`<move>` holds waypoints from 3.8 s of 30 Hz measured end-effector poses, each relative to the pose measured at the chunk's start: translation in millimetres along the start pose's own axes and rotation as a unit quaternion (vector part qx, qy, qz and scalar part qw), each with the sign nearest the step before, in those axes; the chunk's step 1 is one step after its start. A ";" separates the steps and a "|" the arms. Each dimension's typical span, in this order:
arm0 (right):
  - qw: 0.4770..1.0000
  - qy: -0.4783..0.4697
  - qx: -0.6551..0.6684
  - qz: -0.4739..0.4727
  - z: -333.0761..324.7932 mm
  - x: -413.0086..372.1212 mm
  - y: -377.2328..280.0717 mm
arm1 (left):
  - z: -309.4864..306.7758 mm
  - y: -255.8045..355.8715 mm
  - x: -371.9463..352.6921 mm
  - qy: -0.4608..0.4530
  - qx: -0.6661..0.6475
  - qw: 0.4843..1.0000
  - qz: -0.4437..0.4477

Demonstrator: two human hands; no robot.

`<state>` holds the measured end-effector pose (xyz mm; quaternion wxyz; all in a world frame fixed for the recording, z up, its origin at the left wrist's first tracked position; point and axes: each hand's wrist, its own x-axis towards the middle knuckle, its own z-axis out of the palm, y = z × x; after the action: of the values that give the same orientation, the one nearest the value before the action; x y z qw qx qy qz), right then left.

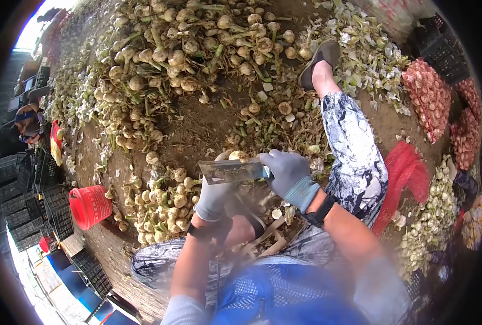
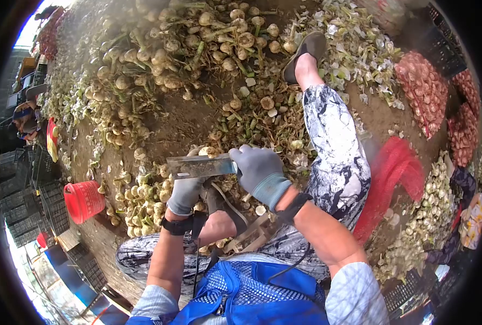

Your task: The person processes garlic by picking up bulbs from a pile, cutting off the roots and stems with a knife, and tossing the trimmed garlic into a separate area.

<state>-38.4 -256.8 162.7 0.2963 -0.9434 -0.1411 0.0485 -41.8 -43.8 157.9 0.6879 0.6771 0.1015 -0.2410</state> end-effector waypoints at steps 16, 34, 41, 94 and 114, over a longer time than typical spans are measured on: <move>0.953 -0.282 0.051 0.099 6.8 24.5 16.4 | 15.9 27.3 -15.1 -0.006 0.562 0.776 0.287; 0.819 0.027 0.448 0.358 -28.1 28.6 63.7 | -27.5 -75.2 109.5 0.136 0.522 0.831 -0.135; 0.772 0.031 0.521 0.363 11.8 33.3 60.3 | -16.6 -109.2 139.5 0.144 0.314 0.938 -0.020; 0.797 0.045 0.507 0.326 -48.7 29.6 50.4 | -7.7 -5.1 -23.0 0.046 0.561 0.823 0.074; 0.804 0.013 0.514 0.299 34.0 14.2 41.6 | 64.8 -41.0 36.7 -0.011 -0.167 0.986 -0.012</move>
<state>-20.9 -266.7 110.9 0.7103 -0.6489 0.1979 0.1876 -41.5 -113.1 108.7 0.7893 0.5487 0.1408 -0.2369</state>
